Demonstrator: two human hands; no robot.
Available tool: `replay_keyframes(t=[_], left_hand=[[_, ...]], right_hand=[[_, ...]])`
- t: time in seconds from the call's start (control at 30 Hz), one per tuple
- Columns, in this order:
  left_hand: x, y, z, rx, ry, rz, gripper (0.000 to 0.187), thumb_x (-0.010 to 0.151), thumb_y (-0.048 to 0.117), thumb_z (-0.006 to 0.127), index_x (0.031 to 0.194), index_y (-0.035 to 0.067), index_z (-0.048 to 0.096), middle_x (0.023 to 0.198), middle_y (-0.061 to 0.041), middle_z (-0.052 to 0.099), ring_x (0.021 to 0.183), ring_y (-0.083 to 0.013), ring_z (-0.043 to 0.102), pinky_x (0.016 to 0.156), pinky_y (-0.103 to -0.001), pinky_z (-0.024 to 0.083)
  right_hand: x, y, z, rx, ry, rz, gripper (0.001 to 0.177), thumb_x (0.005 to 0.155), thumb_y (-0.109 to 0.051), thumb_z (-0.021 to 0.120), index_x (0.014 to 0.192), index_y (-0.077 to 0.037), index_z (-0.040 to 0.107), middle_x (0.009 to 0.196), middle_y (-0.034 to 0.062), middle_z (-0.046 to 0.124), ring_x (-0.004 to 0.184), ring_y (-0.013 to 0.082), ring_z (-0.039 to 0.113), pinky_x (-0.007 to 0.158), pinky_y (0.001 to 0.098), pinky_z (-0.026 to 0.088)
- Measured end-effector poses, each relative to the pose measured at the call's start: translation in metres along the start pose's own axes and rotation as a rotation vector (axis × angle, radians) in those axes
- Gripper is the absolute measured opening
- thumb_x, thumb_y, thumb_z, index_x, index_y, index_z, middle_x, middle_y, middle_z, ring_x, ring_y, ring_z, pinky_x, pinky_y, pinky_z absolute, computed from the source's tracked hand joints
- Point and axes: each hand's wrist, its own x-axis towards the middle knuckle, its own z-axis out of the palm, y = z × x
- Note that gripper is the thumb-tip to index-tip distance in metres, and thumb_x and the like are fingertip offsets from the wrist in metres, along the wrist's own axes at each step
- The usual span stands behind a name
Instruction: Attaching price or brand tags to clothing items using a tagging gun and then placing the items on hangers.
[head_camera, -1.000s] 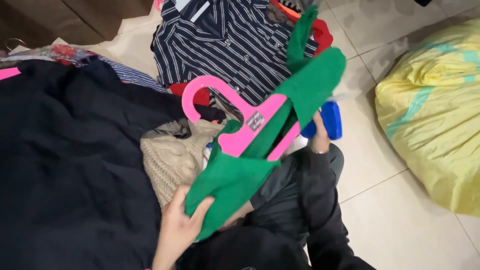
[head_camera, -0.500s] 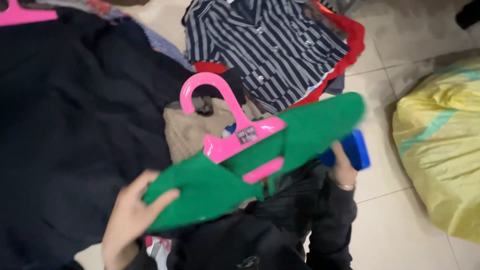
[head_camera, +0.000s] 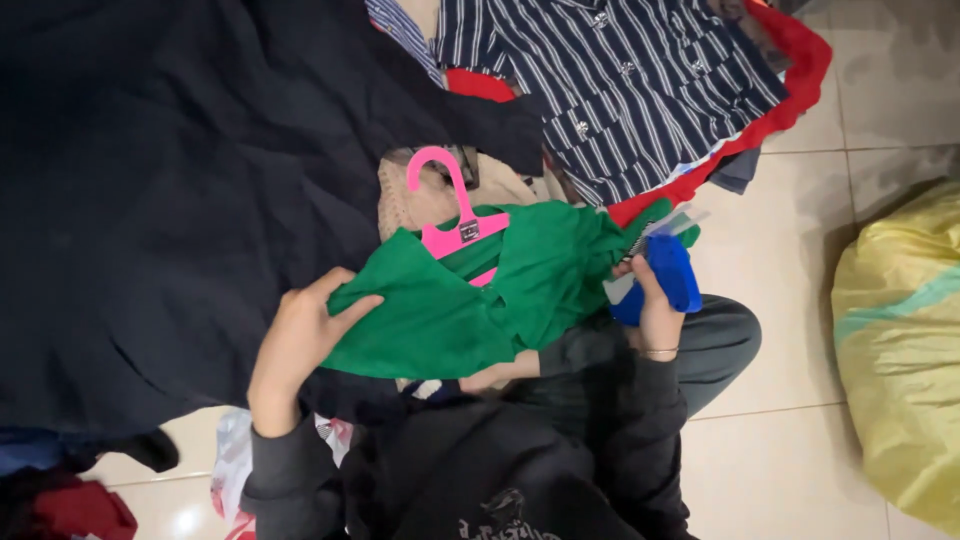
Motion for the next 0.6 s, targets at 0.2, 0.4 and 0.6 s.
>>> replay_keyframes(t=[0.2, 0.4, 0.6], left_hand=[[0.008, -0.004, 0.008, 0.43, -0.08, -0.143, 0.035, 0.089, 0.059, 0.073, 0.112, 0.032, 0.069, 0.082, -0.005, 0.077, 0.082, -0.0309, 0.076, 0.074, -0.047, 0.059], [0.014, 0.036, 0.082, 1.066, 0.389, 0.229, 0.026, 0.101, 0.033, 0.062, 0.127, 0.034, 0.063, 0.126, -0.002, 0.062, 0.102, -0.0217, 0.058, 0.079, -0.037, 0.045], [0.045, 0.03, 0.118, 0.873, 0.555, 0.186, 0.054, 0.098, 0.062, 0.051, 0.116, 0.013, 0.061, 0.095, 0.0, 0.054, 0.079, -0.0174, 0.061, 0.065, -0.031, 0.05]], right_hand=[[-0.029, -0.008, 0.04, -0.136, -0.202, -0.014, 0.014, 0.094, -0.016, 0.075, 0.087, -0.004, 0.074, 0.079, 0.0129, 0.074, 0.077, 0.0179, 0.073, 0.079, 0.0335, 0.06], [-0.047, 0.05, 0.061, -0.004, -0.492, 0.041, 0.059, 0.088, -0.002, 0.076, 0.14, 0.006, 0.05, 0.094, 0.0234, 0.07, 0.081, 0.0288, 0.074, 0.072, 0.0415, 0.064], [-0.062, 0.046, 0.074, -0.015, -0.634, 0.041, 0.058, 0.086, 0.001, 0.077, 0.14, 0.001, 0.057, 0.092, 0.0233, 0.071, 0.079, 0.0267, 0.074, 0.074, 0.042, 0.064]])
